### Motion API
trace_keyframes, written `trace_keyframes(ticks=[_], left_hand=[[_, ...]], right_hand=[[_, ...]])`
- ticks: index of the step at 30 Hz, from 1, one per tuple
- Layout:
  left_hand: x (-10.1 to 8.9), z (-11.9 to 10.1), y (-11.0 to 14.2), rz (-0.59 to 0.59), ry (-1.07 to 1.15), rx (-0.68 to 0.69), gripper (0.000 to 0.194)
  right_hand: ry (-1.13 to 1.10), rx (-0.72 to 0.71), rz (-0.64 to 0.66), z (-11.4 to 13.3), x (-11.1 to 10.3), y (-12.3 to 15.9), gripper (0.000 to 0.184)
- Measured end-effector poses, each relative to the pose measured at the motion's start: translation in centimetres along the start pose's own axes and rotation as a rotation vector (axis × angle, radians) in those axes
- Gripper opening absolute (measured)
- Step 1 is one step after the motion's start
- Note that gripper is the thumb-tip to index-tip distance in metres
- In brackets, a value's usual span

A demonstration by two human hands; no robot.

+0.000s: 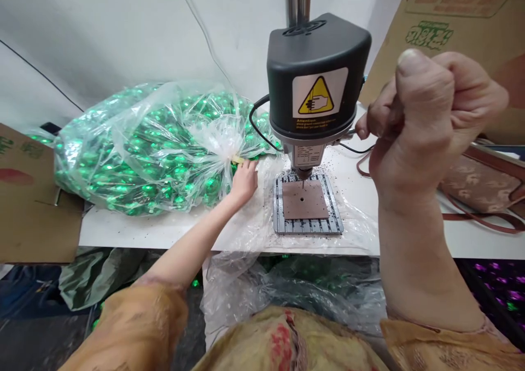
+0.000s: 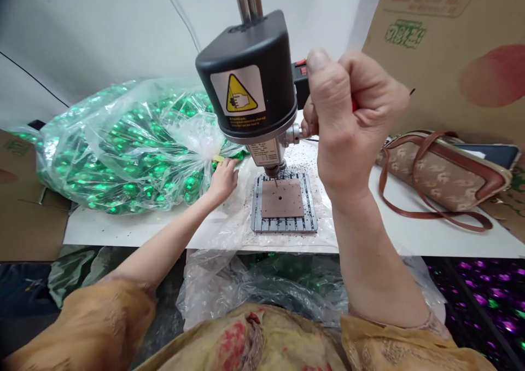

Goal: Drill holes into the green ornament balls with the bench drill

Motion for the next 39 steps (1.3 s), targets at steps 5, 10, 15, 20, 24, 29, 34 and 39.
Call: trace_keyframes(ticks=[5,10,15,20,24,29,34,39], left_hand=[[2.6,3.7,-6.1,0.120,0.015,-0.184,0.037],[1.6,3.1,-5.2,0.048,0.295,-0.200,0.032],[0.3,-1.2,-0.3,0.059,0.996,-0.365,0.044],[1.1,-5.5,3.3,0.162,1.260,-0.367,0.054],[2.7,-6.7,3.6,0.197,1.255,-0.309,0.057],[3.5,-7.1,3.5,0.250,1.118,-0.264,0.056],[3.3,-8.1,3.9,0.210,0.891,-0.215,0.051],[4.0,-9.2,4.8,0.138,0.839,-0.194,0.051]], right_hand=[[0.001,0.000,-0.020,0.1,-0.1,0.1,0.041],[0.012,-0.022,-0.025,0.1,-0.2,0.2,0.042],[-0.005,-0.056,-0.037,0.0,0.0,0.3,0.043],[0.039,-0.033,-0.045,0.0,-0.1,0.4,0.044],[0.049,0.035,0.012,0.2,-0.1,0.5,0.043],[-0.017,0.012,0.007,0.6,0.1,0.6,0.045],[0.068,0.059,0.020,0.4,0.0,0.7,0.045],[0.044,-0.006,-0.004,0.3,-0.1,0.7,0.047]])
Point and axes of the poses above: each hand's wrist, its own y-axis away from the middle knuckle, its own x-axis out of the palm, z = x × y, the point moved 4 cm from there along -y, towards the middle knuckle, and after that the axes turned 9 degrees about y, right-handed, at the moved point
